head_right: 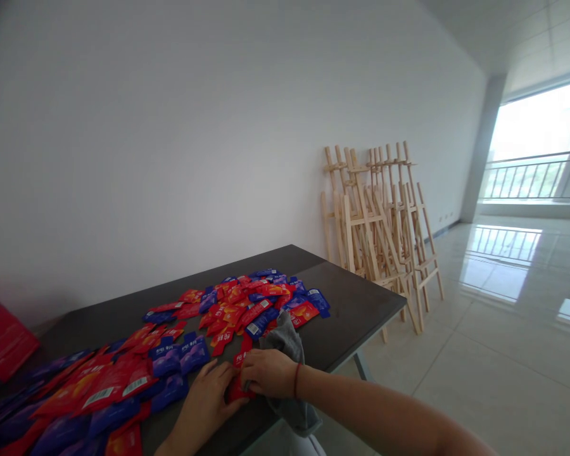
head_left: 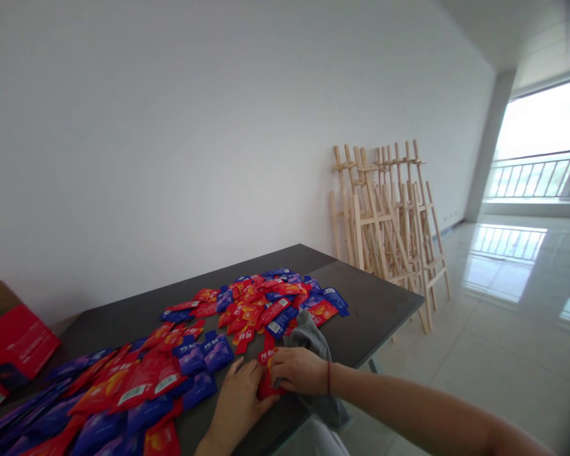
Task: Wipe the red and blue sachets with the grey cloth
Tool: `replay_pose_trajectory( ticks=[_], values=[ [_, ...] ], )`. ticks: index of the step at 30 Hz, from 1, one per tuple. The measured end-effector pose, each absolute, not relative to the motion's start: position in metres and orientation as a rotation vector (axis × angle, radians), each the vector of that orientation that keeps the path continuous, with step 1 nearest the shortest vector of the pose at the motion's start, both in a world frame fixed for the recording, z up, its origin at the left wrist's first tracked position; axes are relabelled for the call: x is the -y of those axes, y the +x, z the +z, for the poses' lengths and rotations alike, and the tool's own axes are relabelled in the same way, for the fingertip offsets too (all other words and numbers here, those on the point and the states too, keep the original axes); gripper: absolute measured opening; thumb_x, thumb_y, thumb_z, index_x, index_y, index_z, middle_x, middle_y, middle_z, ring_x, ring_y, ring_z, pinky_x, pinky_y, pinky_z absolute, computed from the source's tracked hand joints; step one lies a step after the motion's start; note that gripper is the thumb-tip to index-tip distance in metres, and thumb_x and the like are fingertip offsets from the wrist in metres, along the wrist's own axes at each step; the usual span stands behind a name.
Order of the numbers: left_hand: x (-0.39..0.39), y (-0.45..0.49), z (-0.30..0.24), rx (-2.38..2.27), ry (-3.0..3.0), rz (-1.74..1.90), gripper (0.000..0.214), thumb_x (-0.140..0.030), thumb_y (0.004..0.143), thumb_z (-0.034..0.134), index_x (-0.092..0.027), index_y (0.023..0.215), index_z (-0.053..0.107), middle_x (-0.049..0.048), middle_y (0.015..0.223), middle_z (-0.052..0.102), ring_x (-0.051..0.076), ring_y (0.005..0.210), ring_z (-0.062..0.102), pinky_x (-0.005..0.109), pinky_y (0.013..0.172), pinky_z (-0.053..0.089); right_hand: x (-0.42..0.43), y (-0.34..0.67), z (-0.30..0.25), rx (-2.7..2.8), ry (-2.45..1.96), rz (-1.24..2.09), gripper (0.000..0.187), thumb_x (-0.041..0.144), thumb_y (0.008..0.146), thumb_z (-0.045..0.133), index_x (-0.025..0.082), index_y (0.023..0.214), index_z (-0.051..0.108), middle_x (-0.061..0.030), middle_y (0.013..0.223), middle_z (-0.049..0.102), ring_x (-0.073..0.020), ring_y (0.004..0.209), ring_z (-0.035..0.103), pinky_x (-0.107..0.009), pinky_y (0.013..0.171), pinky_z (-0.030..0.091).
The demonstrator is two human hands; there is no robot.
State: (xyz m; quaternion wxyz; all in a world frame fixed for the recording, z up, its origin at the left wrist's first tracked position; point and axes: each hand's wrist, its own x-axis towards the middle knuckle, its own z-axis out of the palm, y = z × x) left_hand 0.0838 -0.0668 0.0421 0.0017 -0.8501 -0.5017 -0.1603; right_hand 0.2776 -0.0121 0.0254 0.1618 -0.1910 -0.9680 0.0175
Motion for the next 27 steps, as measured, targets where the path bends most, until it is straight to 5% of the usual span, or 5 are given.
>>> replay_pose_trajectory(
  ticks=[9,27],
  values=[
    [0.064,0.083,0.036,1.568,-2.660,-0.531,0.035,-0.032,0.070,0.078,-0.023,0.101,0.064,0.0036,0.103,0.069,0.024,0.102,0.063,0.048,0.107,0.036,0.012,0.293,0.022,2.707,-0.783,0.077,0.013,0.016,0.086,0.058,0.019,0.094,0.068,-0.0051,0.099,0.064,-0.0196,0.093,0.056,-0.029,0.078,0.044],
    [0.064,0.080,0.039,1.528,-2.695,-0.464,0.032,-0.035,0.074,0.075,-0.024,0.101,0.064,0.0035,0.105,0.070,0.024,0.102,0.064,0.049,0.109,0.036,0.019,0.300,0.026,2.749,-0.673,-0.054,0.013,0.017,0.088,0.055,0.018,0.099,0.063,-0.0062,0.100,0.063,-0.0197,0.092,0.054,-0.029,0.079,0.042]
  ],
)
